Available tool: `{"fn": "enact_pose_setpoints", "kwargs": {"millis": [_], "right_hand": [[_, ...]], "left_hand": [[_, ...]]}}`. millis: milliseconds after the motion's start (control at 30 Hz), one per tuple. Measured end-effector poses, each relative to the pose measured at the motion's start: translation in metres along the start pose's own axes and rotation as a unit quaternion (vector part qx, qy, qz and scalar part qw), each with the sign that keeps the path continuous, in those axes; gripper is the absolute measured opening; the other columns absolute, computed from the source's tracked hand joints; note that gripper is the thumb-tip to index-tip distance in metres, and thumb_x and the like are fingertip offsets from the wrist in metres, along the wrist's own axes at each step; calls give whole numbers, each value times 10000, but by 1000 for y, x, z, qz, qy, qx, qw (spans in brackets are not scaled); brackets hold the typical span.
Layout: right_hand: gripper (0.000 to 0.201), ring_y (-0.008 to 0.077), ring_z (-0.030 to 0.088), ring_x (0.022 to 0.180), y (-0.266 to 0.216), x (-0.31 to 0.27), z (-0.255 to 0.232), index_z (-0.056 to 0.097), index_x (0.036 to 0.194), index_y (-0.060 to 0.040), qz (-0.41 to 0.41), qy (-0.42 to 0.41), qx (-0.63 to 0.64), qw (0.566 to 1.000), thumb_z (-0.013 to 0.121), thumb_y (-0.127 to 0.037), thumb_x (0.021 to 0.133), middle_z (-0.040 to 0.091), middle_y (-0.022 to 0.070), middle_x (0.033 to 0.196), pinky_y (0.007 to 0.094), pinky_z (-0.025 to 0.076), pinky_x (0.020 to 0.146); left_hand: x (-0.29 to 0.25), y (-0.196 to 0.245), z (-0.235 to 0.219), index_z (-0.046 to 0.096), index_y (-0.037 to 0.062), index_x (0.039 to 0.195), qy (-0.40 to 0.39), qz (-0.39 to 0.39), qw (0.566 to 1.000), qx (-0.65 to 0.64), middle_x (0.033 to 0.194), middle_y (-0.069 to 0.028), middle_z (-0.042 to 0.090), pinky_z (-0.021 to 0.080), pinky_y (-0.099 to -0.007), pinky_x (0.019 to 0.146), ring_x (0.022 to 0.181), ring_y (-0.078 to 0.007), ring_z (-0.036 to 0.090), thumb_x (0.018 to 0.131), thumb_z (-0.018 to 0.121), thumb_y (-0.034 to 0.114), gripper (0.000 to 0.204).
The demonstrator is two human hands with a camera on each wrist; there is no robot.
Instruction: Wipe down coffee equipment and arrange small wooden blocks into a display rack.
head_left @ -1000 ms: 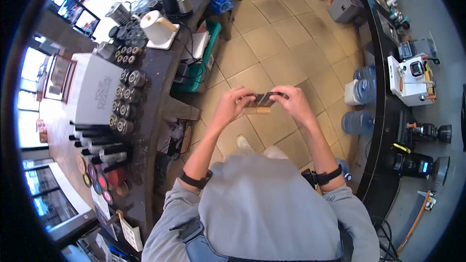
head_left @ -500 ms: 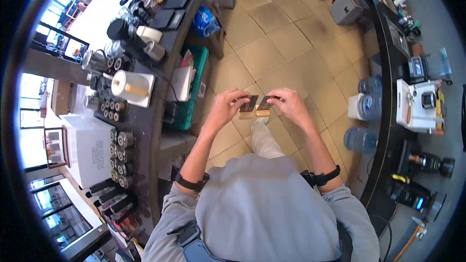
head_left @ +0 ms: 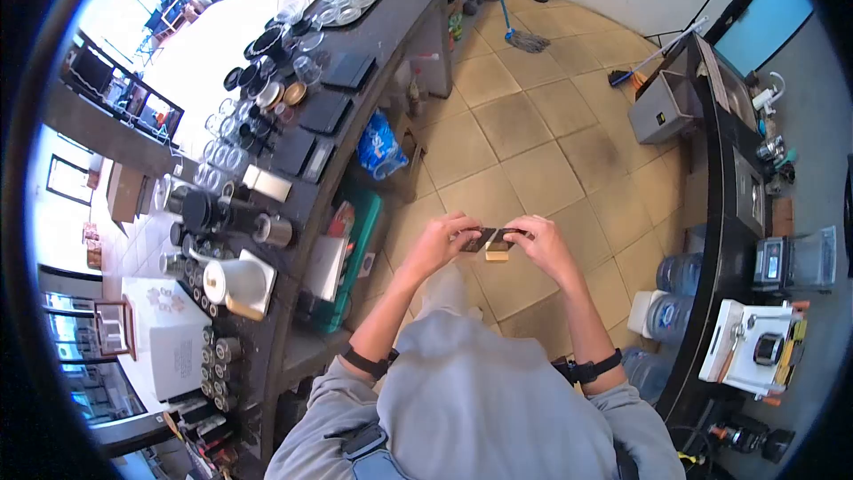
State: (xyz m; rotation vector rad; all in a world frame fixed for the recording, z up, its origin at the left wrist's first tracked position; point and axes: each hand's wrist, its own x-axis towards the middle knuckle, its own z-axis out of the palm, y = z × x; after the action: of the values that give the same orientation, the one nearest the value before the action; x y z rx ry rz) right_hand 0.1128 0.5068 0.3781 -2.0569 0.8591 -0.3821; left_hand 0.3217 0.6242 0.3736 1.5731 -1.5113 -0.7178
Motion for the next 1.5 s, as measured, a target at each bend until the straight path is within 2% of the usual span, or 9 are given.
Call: {"fn": "enact_pose_setpoints", "kwargs": {"millis": [100, 267, 700, 800, 1000, 1100, 1333, 1433, 1500], "right_hand": [[167, 272, 647, 847, 17, 53, -26, 740, 939, -80, -44, 1, -63, 997, 722, -216, 844, 711, 91, 894, 376, 519, 764], [170, 283, 650, 821, 59, 198, -81, 744, 956, -81, 12, -8, -10, 1000, 721, -207, 844, 717, 106, 919, 378, 520, 754], [183, 212, 619, 751, 88, 475, -164, 739, 985, -40, 8, -21, 61, 998, 747, -153, 842, 706, 88, 849, 335, 503, 698], [170, 276, 603, 759, 110, 542, -180, 738, 961, -50, -107, -24, -25, 994, 743, -154, 827, 705, 95, 862, 380, 497, 747], [145, 257, 628, 822, 140, 671, -221, 739, 964, -53, -120, -85, 11, 989, 735, -133, 843, 710, 79, 880, 357, 499, 740], [140, 257, 634, 812, 144, 731, -239, 737, 961, -54, -207, -92, -21, 974, 727, -142, 853, 709, 89, 881, 366, 506, 730], [166, 268, 631, 795, 138, 837, -271, 732, 977, -54, -202, -149, -8, 968, 722, -163, 852, 710, 97, 882, 370, 511, 724], [186, 312, 645, 904, 144, 886, -273, 725, 971, -68, -187, -184, -18, 965, 700, -215, 860, 708, 101, 929, 411, 508, 784], [176, 307, 643, 893, 149, 911, -271, 724, 962, -69, -234, -165, -25, 958, 702, -209, 858, 708, 97, 928, 415, 510, 779]], "left_hand": [[58, -18, -2, 714, 44, 1021, -11, 8, 1000, 4, 890, -139, 682, 519, -390, 713, 800, -307, 671, 888, 684, 105, 149], [207, -69, -16, 723, 17, 997, 22, 4, 995, -94, 865, -143, 675, 534, -356, 695, 754, -274, 672, 872, 710, 87, 144], [463, -137, -96, 728, 28, 993, 37, 10, 999, -7, 880, -148, 661, 521, -377, 688, 776, -321, 660, 873, 707, 102, 142], [518, -160, -106, 726, 17, 996, 42, -4, 999, 1, 882, -150, 661, 527, -370, 697, 778, -318, 666, 873, 705, 102, 152], [631, -167, -127, 715, 6, 992, 99, -37, 994, -4, 839, -145, 645, 496, -377, 678, 744, -301, 643, 853, 704, 60, 150], [678, -176, -140, 715, 1, 999, 121, -51, 991, 19, 844, -139, 643, 499, -368, 693, 762, -299, 645, 857, 703, 59, 154], [764, -198, -159, 719, -4, 1010, 187, -82, 978, 39, 853, -129, 637, 505, -374, 713, 786, -291, 656, 854, 712, 54, 167], [798, -210, -175, 721, -1, 1015, 211, -103, 972, 20, 859, -135, 648, 508, -373, 705, 786, -291, 661, 857, 713, 58, 170], [815, -222, -182, 721, -2, 1016, 223, -92, 970, 37, 867, -140, 657, 510, -368, 706, 775, -297, 659, 854, 723, 72, 179]]}}
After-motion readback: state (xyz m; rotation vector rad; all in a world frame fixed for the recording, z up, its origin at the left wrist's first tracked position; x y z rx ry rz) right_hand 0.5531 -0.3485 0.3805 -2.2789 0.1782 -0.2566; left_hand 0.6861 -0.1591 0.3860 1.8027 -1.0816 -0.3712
